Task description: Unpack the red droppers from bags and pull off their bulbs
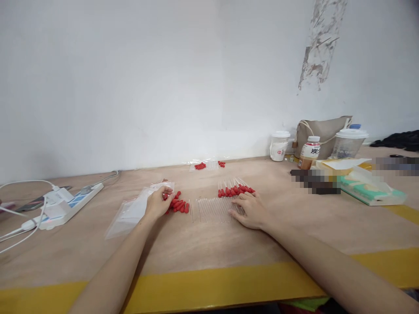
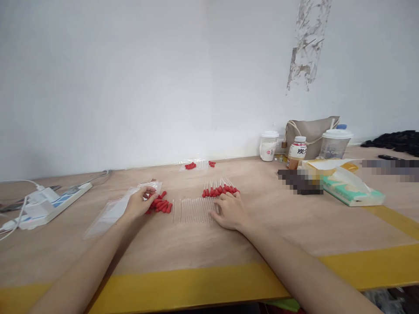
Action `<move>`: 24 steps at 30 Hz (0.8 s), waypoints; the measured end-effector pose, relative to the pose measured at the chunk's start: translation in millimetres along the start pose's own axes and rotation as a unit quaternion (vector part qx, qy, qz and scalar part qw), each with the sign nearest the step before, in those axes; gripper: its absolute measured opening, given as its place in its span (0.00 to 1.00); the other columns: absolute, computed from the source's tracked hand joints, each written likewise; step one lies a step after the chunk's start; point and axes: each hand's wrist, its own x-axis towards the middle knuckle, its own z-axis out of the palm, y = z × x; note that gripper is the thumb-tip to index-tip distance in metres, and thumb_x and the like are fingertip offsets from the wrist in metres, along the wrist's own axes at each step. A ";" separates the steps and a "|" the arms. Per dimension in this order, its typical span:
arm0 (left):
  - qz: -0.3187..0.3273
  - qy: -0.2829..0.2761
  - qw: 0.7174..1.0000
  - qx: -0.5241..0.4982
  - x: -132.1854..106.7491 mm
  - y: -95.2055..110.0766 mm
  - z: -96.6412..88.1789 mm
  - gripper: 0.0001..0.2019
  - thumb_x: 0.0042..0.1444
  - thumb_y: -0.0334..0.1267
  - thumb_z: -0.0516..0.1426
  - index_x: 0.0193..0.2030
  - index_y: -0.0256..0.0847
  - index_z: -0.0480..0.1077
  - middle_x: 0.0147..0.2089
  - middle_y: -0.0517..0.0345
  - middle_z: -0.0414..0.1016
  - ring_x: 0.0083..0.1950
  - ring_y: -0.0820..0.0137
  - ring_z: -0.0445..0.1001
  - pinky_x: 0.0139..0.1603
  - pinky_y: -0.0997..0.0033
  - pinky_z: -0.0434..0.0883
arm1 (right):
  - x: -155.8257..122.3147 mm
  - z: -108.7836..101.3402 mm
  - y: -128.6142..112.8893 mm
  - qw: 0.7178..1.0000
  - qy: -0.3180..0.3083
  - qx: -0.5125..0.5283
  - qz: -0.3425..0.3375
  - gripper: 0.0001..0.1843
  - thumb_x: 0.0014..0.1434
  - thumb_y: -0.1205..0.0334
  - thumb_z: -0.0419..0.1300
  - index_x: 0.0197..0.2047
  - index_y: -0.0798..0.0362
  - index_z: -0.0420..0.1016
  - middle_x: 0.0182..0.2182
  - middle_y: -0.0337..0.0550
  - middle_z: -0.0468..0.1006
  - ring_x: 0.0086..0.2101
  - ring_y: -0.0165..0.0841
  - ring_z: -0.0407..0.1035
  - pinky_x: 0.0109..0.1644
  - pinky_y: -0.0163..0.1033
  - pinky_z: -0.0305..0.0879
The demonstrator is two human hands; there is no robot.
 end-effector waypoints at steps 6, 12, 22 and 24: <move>-0.011 0.059 0.998 -0.010 1.2 1.2 -4.9 0.14 0.51 0.48 0.49 0.36 0.43 0.68 0.35 0.58 0.74 0.34 0.68 0.71 0.32 0.72 0.65 | 1.2 -4.5 2.0 0.999 0.022 0.022 0.013 0.23 0.54 0.42 0.49 0.40 0.49 0.73 0.36 0.43 0.72 0.39 0.34 0.64 0.46 0.42 0.48; -0.017 0.149 0.989 -0.011 0.0 19.3 -18.0 0.15 0.52 0.48 0.49 0.36 0.42 0.69 0.36 0.58 0.74 0.34 0.68 0.70 0.33 0.71 0.64 | 9.7 -11.0 20.2 0.990 0.050 0.050 0.126 0.27 0.62 0.52 0.39 0.24 0.53 0.72 0.25 0.41 0.73 0.30 0.30 0.65 0.37 0.36 0.50; 0.124 -0.110 0.982 0.090 8.1 108.5 25.6 0.09 0.49 0.43 0.53 0.26 0.40 0.69 0.37 0.54 0.72 0.44 0.62 0.67 0.47 0.64 0.60 | 13.1 -7.4 52.4 0.951 0.062 0.133 0.271 0.28 0.60 0.48 0.38 0.30 0.52 0.75 0.31 0.45 0.77 0.35 0.35 0.69 0.38 0.36 0.55; 0.108 -0.158 0.978 0.088 11.6 124.9 42.8 0.10 0.47 0.45 0.55 0.25 0.41 0.69 0.36 0.55 0.73 0.43 0.62 0.69 0.46 0.64 0.61 | 13.2 -7.2 54.5 0.949 0.060 0.131 0.280 0.28 0.60 0.47 0.38 0.30 0.52 0.75 0.30 0.45 0.77 0.35 0.35 0.69 0.38 0.35 0.55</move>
